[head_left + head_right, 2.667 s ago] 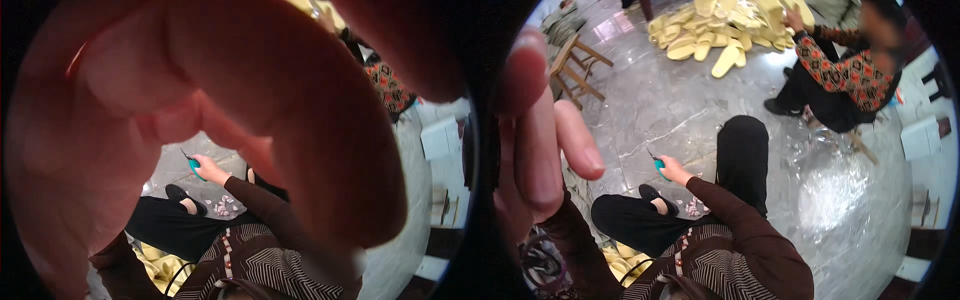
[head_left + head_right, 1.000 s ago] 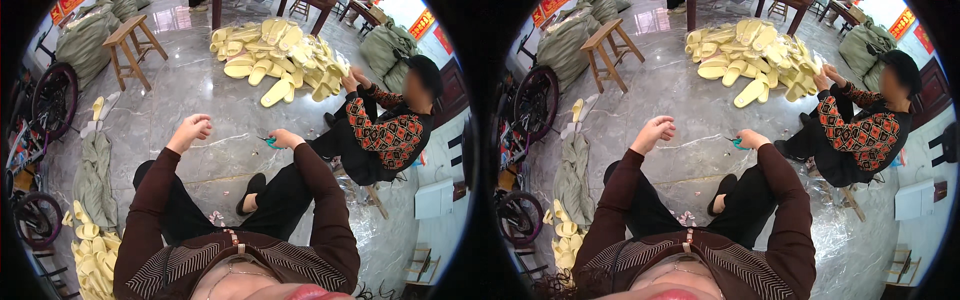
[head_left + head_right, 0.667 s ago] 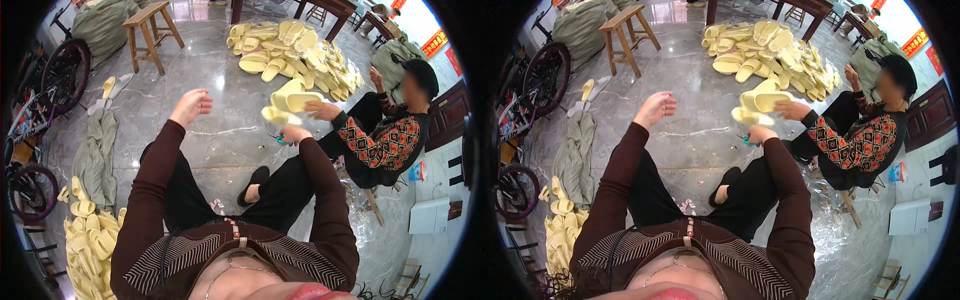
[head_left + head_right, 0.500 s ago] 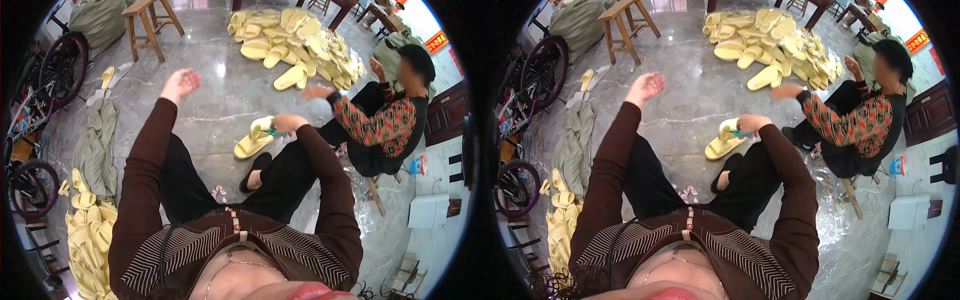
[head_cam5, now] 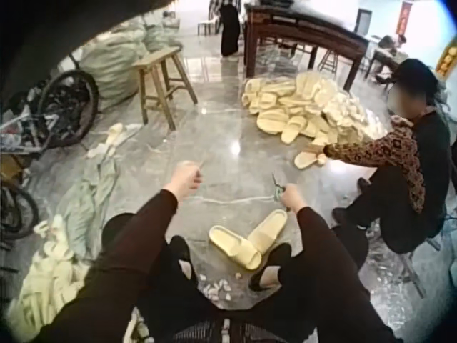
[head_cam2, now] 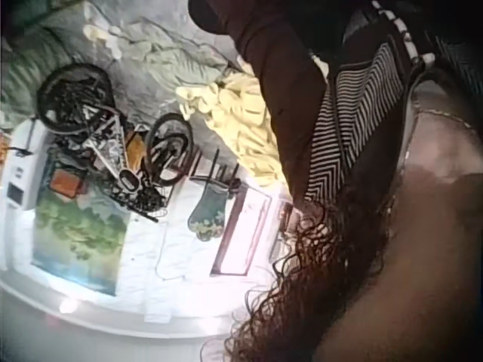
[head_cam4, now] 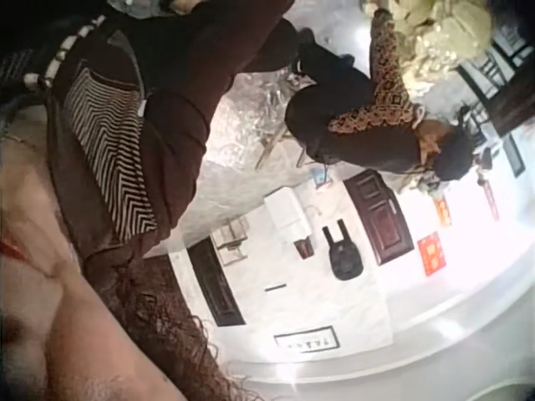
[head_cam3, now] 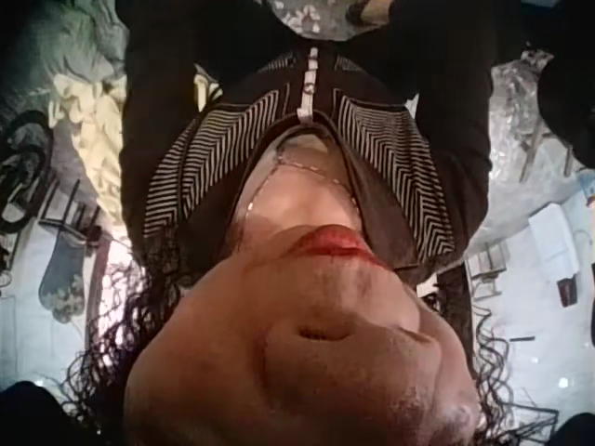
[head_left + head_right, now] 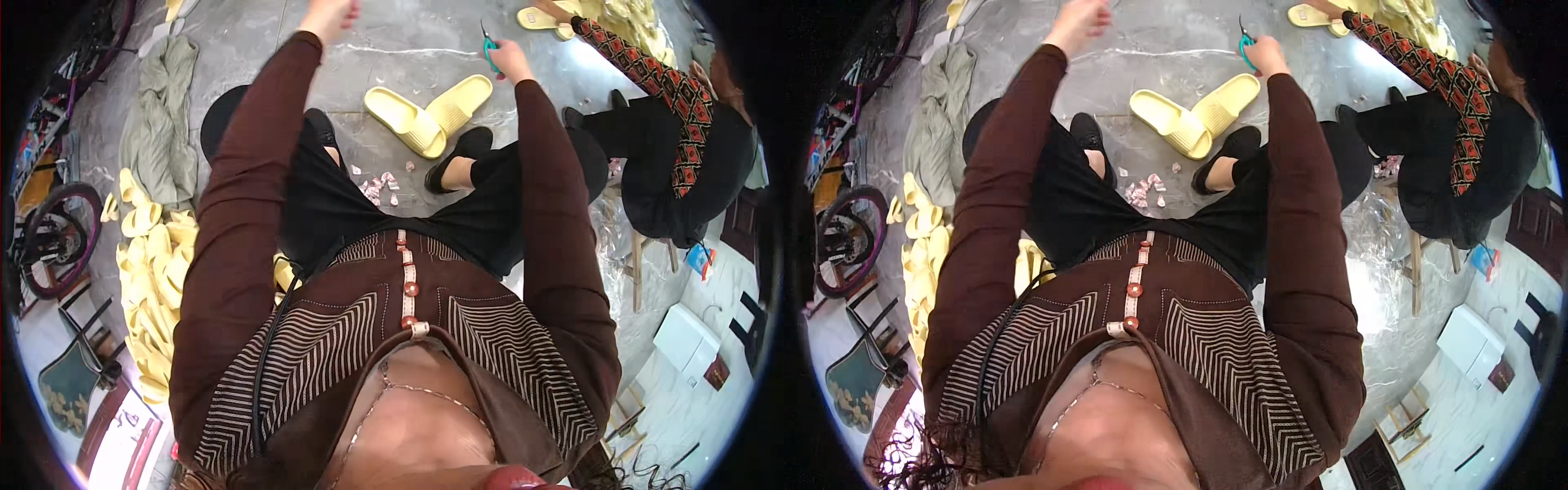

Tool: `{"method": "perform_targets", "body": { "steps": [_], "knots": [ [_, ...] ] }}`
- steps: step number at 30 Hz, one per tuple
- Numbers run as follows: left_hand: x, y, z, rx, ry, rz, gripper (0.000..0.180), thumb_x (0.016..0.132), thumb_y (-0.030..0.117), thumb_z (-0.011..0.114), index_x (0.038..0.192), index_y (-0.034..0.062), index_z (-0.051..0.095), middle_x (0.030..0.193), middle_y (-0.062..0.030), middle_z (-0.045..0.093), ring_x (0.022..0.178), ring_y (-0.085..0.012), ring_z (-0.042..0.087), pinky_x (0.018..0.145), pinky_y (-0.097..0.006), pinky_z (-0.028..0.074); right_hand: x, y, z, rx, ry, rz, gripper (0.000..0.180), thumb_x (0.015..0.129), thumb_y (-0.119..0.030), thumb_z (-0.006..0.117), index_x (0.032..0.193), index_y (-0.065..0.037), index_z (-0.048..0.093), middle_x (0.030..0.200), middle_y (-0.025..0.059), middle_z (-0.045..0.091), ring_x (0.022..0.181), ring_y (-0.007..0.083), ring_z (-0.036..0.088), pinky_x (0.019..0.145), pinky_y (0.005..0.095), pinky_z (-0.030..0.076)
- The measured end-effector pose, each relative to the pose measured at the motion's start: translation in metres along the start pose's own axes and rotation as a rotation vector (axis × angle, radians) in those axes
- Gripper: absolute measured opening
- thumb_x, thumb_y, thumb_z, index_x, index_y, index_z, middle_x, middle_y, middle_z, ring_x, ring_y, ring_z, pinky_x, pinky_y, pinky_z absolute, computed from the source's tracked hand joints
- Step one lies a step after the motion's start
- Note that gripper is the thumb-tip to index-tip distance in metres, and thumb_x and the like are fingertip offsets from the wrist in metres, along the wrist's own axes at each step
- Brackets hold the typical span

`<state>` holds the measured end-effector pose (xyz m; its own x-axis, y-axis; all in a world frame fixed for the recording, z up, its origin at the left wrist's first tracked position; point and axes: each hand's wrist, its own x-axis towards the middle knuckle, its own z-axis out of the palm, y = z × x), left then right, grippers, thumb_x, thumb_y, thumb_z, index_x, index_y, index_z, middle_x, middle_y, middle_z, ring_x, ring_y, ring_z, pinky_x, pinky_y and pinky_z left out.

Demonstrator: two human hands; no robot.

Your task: Trimming excess material from yellow foam sandals using scissors.

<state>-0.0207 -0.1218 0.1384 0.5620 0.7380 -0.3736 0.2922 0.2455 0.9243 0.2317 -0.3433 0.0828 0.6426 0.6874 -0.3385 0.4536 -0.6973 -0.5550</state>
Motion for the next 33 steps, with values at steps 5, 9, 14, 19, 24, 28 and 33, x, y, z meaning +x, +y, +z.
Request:
{"method": "perform_targets", "body": {
  "steps": [5, 9, 14, 19, 24, 28, 33],
  "knots": [
    [0.007, -0.140, 0.056, 0.277, -0.078, -0.324, 0.013, 0.072, 0.016, 0.050, 0.075, 0.0053, 0.056, 0.066, -0.0069, 0.053, 0.053, -0.0174, 0.050, 0.047, -0.030, 0.042, 0.012, 0.058, 0.111, 0.485, 0.009, 0.224, 0.021, 0.071, -0.017, 0.059, 0.082, 0.001, 0.063, 0.068, 0.0146, 0.060, 0.057, 0.0263, 0.060, 0.048, 0.0352, 0.050],
    [-0.019, -0.260, 0.092, 0.528, -0.028, -0.146, 0.029, 0.068, 0.017, 0.052, 0.090, -0.0006, 0.059, 0.079, -0.0148, 0.060, 0.070, -0.0226, 0.058, 0.066, -0.034, 0.046, -0.038, 0.073, 0.202, 0.535, 0.376, 0.300, 0.015, 0.070, -0.007, 0.055, 0.079, 0.005, 0.058, 0.064, 0.0090, 0.057, 0.055, 0.0166, 0.054, 0.048, 0.0328, 0.042],
    [-0.053, -0.278, 0.135, 0.301, -0.179, -0.244, 0.054, 0.069, 0.013, 0.054, 0.119, -0.0027, 0.042, 0.104, -0.0200, 0.054, 0.094, -0.0256, 0.054, 0.082, -0.032, 0.042, -0.084, 0.093, 0.225, 0.356, 0.030, 0.593, 0.017, 0.066, -0.007, 0.055, 0.077, 0.004, 0.059, 0.069, 0.0115, 0.058, 0.058, 0.0179, 0.054, 0.050, 0.0313, 0.041],
    [-0.049, -0.254, 0.169, 0.206, -0.213, -0.197, 0.065, 0.068, 0.007, 0.054, 0.127, -0.0011, 0.030, 0.118, -0.0214, 0.047, 0.105, -0.0266, 0.050, 0.087, -0.032, 0.040, -0.090, 0.111, 0.207, 0.764, -0.155, 0.522, 0.014, 0.065, -0.008, 0.056, 0.076, -0.002, 0.060, 0.065, 0.0081, 0.055, 0.054, 0.0165, 0.051, 0.046, 0.0298, 0.038],
    [-0.045, -0.270, 0.156, 0.324, -0.235, -0.211, 0.061, 0.068, 0.005, 0.052, 0.126, 0.0018, 0.035, 0.115, -0.0198, 0.050, 0.105, -0.0272, 0.050, 0.088, -0.031, 0.039, -0.094, 0.057, 0.173, 0.580, -0.399, 0.663, 0.009, 0.066, -0.008, 0.057, 0.075, -0.007, 0.060, 0.058, 0.0024, 0.049, 0.048, 0.0120, 0.044, 0.042, 0.0267, 0.032],
    [-0.040, -0.269, 0.161, 0.384, -0.274, -0.232, 0.055, 0.068, 0.002, 0.049, 0.123, 0.0039, 0.040, 0.112, -0.0184, 0.052, 0.105, -0.0267, 0.051, 0.088, -0.031, 0.039, -0.086, 0.065, 0.167, 0.674, -0.421, 0.698, 0.011, 0.067, -0.008, 0.058, 0.078, -0.008, 0.059, 0.057, 0.0002, 0.046, 0.046, 0.0097, 0.042, 0.040, 0.0244, 0.030],
    [-0.040, -0.274, 0.149, 0.415, -0.208, -0.266, 0.044, 0.072, 0.008, 0.049, 0.116, 0.0089, 0.048, 0.108, -0.0185, 0.055, 0.105, -0.0297, 0.050, 0.087, -0.034, 0.039, -0.079, 0.053, 0.173, 0.829, -0.259, 0.531, 0.018, 0.069, -0.009, 0.060, 0.086, -0.005, 0.058, 0.058, 0.0004, 0.048, 0.046, 0.0095, 0.044, 0.039, 0.0228, 0.033]
  ]
}}
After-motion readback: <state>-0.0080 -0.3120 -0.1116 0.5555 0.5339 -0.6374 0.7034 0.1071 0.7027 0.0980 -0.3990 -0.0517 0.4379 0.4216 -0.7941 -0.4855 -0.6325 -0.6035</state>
